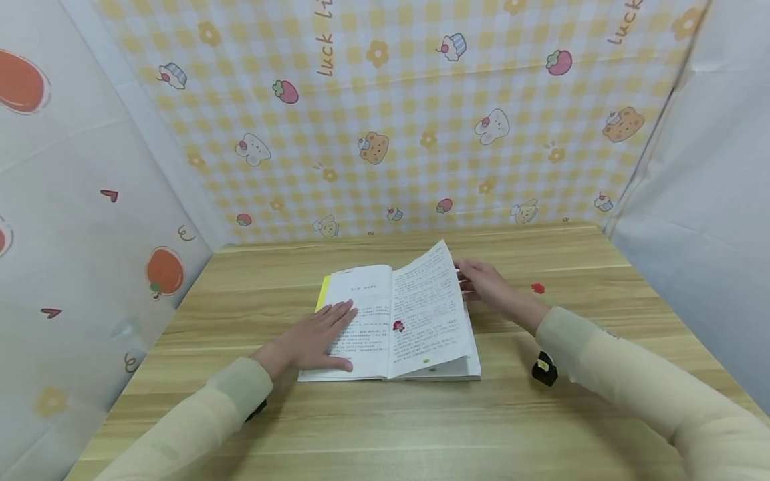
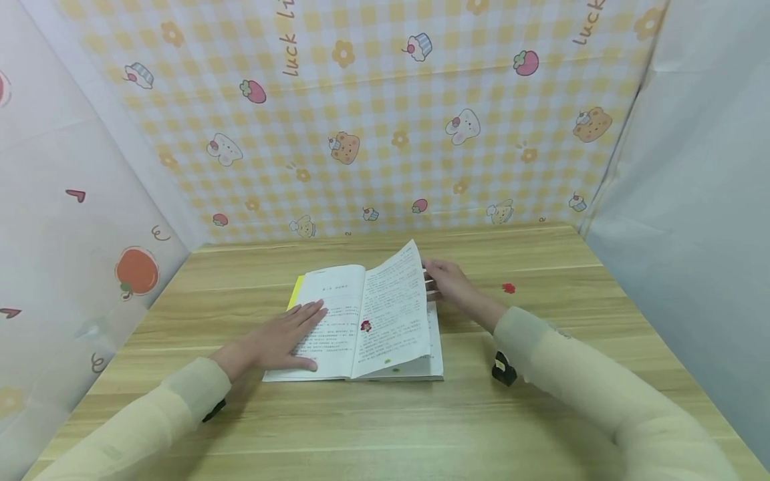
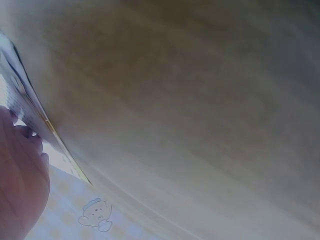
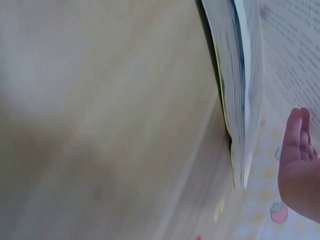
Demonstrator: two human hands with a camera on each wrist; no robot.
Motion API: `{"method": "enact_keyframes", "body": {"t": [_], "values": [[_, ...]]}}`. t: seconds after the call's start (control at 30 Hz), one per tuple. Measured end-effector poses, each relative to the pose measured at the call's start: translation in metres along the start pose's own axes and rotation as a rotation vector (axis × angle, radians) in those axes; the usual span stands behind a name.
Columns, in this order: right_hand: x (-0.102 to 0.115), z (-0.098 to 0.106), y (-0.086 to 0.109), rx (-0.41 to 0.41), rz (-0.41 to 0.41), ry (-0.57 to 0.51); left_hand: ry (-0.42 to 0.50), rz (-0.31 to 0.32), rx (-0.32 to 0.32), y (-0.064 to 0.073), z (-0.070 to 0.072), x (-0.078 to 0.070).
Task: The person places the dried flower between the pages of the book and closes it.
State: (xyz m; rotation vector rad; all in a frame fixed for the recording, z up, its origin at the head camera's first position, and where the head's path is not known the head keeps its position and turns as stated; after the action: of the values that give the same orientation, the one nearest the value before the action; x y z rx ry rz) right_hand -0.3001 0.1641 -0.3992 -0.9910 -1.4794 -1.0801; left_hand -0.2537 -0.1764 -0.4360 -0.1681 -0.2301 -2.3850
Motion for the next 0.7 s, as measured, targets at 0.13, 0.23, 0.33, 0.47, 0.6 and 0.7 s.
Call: {"method": "enact_keyframes", "body": {"t": [0.13, 0.23, 0.33, 0.47, 0.6, 0.7], "values": [[-0.006, -0.008, 0.009, 0.006, -0.036, -0.145, -0.005, -0.007, -0.002, 0.001, 0.002, 0.0], [-0.013, -0.015, 0.014, 0.002, -0.059, -0.214, -0.008, -0.008, 0.004, 0.001, 0.002, 0.0], [-0.02, -0.023, 0.019, -0.004, -0.071, -0.244, -0.009, -0.01, 0.006, 0.001, 0.003, -0.001], [-0.025, -0.036, 0.026, 0.051, -0.052, -0.205, -0.006, -0.013, 0.002, 0.001, 0.003, -0.001], [-0.026, -0.048, 0.028, 0.138, -0.004, -0.074, -0.015, -0.012, 0.0, 0.001, 0.003, -0.001], [-0.025, -0.056, 0.028, 0.232, 0.054, 0.047, -0.022, -0.011, -0.001, 0.001, 0.003, -0.001]]}}
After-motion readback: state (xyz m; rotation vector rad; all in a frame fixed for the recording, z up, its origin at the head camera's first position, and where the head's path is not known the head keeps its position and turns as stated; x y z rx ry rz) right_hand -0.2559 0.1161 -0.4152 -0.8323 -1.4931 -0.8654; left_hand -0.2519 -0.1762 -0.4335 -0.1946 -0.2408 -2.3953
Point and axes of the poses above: each hand's wrist, its own y-axis away from the middle knuckle, its own z-axis out of the back of the hand, x = y × z, the point moved 4 cm from there along -y, towards the middle knuckle, and after that the axes turned 11 degrees about -y, right-handed, at the moved point
